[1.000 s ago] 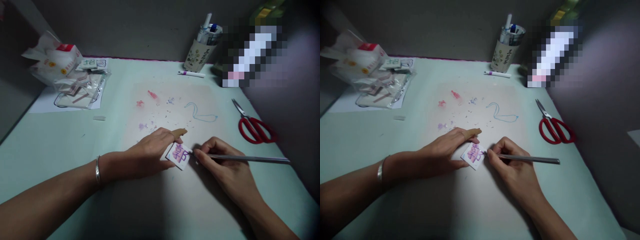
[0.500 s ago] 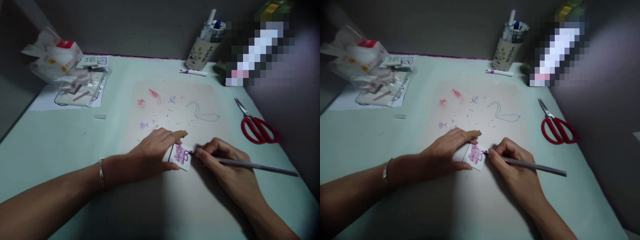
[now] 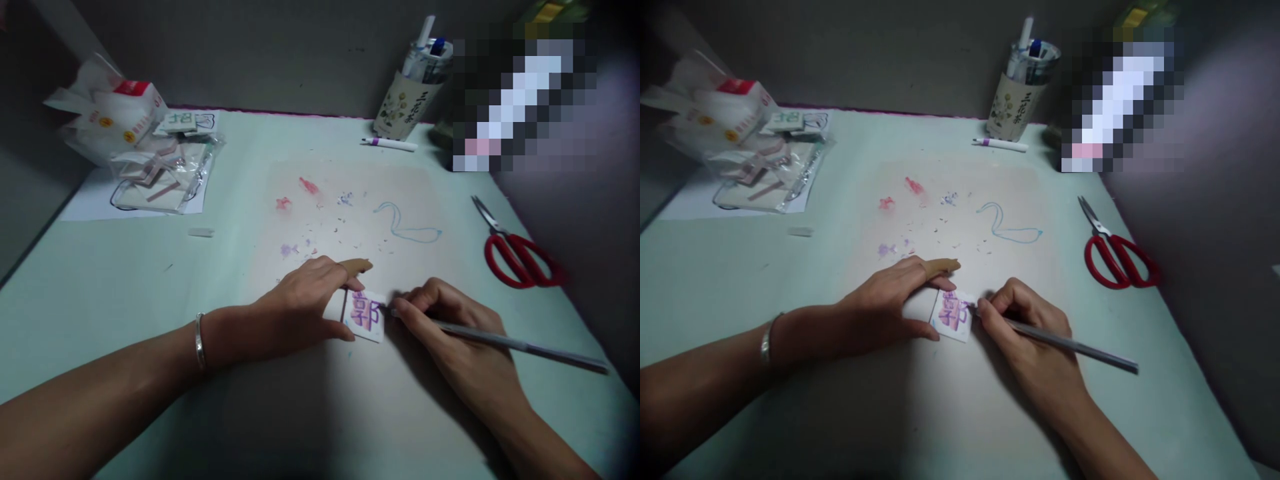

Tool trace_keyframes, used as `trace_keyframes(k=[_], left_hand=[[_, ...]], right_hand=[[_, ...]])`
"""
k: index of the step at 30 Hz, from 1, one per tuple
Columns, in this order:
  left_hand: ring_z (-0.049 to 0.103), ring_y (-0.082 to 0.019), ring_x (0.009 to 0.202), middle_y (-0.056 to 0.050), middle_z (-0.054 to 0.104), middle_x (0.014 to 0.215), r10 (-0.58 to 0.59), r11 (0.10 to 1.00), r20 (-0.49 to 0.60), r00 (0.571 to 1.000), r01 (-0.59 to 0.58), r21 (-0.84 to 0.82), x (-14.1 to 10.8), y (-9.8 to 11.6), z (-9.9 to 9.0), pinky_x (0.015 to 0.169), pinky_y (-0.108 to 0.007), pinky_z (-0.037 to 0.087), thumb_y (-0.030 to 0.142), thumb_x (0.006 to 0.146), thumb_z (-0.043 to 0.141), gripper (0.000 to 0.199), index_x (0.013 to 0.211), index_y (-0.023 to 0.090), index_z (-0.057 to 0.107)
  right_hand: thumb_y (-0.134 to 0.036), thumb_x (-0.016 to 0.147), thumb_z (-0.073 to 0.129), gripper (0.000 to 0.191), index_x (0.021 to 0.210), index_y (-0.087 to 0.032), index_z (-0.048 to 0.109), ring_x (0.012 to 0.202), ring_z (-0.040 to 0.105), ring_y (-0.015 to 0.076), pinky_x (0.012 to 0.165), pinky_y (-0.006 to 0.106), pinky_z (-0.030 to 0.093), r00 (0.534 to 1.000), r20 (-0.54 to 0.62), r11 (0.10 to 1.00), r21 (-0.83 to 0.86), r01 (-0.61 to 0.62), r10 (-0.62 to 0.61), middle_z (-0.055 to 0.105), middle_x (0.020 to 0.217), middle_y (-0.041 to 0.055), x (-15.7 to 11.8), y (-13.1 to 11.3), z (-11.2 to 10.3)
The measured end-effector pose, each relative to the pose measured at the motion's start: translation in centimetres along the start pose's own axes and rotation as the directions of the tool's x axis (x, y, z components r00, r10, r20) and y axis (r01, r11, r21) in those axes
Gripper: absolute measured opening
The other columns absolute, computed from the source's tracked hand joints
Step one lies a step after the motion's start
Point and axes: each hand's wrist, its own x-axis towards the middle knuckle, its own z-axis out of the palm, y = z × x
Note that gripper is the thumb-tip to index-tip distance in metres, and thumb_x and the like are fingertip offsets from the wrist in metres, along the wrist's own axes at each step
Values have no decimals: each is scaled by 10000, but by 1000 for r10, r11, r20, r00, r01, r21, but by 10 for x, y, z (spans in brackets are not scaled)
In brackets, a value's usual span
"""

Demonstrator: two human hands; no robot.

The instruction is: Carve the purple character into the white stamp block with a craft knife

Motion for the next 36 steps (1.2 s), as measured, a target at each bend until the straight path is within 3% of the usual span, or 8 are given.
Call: trace_keyframes(k=[11,22,30,36], left_hand=[[649,-292,1189,-92,739,1279,36,999,-48,998,-34,39,-2,-2,4,1040,-422,496,310,807,908,865,1536,234,448],[657,-288,1173,-86,744,1252,72,997,-96,993,-71,13,-2,-5,7,1044,-405,499,263,747,956,872,1483,215,489],[659,-277,1163,-102,734,1262,118,993,-93,989,-115,35,-3,-1,4,1037,-408,508,232,747,960,874,1474,186,477],[661,-274,1149,-81,742,1246,99,994,-109,989,-94,48,-3,-2,7,1016,-409,519,222,716,978,895,1461,201,483]], right_hand=[[-367,911,729,294,688,-241,584,634,570,163,549,290,440,999,41,1000,-7,31,-30,704,750,22,-1,3,-2],[-380,913,713,329,656,-237,563,606,529,147,538,280,406,1000,-6,999,26,18,-18,603,660,-7,-3,-6,2],[-347,910,715,308,662,-231,573,631,546,146,563,278,418,1000,0,997,69,-17,17,626,686,-1,-4,-8,3],[-350,914,714,304,672,-231,574,595,534,138,523,262,401,999,17,998,54,44,-45,613,666,-5,-2,-3,3]])
